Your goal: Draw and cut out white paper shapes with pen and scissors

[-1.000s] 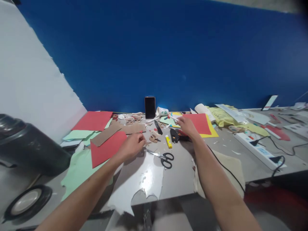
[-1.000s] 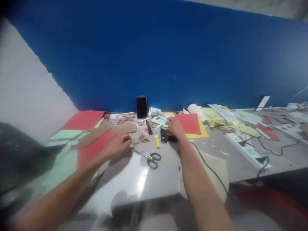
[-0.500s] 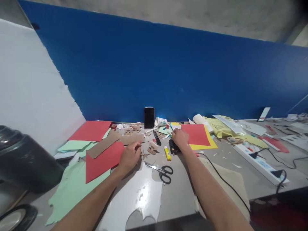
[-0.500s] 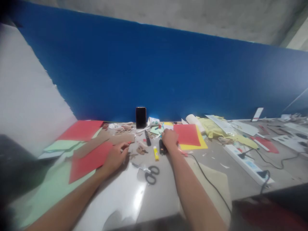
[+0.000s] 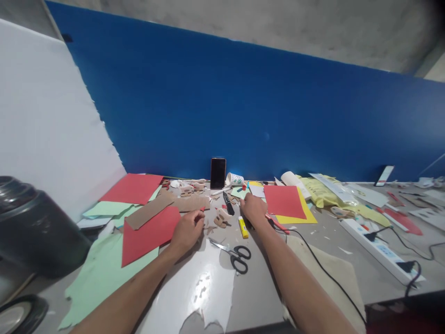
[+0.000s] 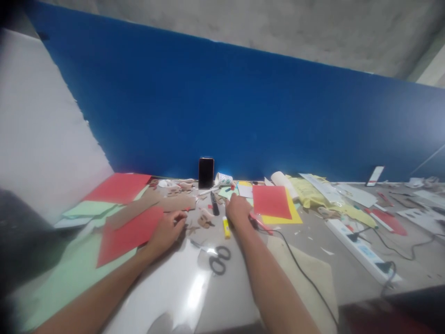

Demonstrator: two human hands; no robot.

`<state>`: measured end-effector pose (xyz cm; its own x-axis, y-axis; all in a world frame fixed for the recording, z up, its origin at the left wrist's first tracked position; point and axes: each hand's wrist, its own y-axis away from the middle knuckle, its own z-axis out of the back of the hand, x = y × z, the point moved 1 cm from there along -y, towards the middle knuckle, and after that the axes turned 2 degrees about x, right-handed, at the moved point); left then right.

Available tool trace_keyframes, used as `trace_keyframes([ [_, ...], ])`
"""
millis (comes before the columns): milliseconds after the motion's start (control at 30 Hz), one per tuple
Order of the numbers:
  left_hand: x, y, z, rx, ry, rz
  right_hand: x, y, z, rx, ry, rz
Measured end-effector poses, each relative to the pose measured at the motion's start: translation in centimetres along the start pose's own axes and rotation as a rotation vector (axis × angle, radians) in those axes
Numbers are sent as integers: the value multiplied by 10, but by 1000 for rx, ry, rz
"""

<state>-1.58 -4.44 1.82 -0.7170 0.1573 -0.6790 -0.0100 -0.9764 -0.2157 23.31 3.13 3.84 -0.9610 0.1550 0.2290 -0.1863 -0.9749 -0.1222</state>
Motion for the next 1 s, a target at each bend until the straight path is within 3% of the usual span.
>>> trace_keyframes([
  [200,-2,3,4,-48,67,-2,-12,8,17,-149,-261,25],
  [333,-8,5,6,-47,106,1,8,35,20,5,-398,341],
  [400,-10,6,6,-53,105,-7,18,50,19,77,-359,470],
  [567,-8,6,5,-50,116,5,24,61,11,118,-148,445],
  [733,-4,4,1,-43,217,24,17,46,5,148,-303,396],
  [1000,-6,5,-1,-11,214,53,14,38,-8,149,-241,534],
])
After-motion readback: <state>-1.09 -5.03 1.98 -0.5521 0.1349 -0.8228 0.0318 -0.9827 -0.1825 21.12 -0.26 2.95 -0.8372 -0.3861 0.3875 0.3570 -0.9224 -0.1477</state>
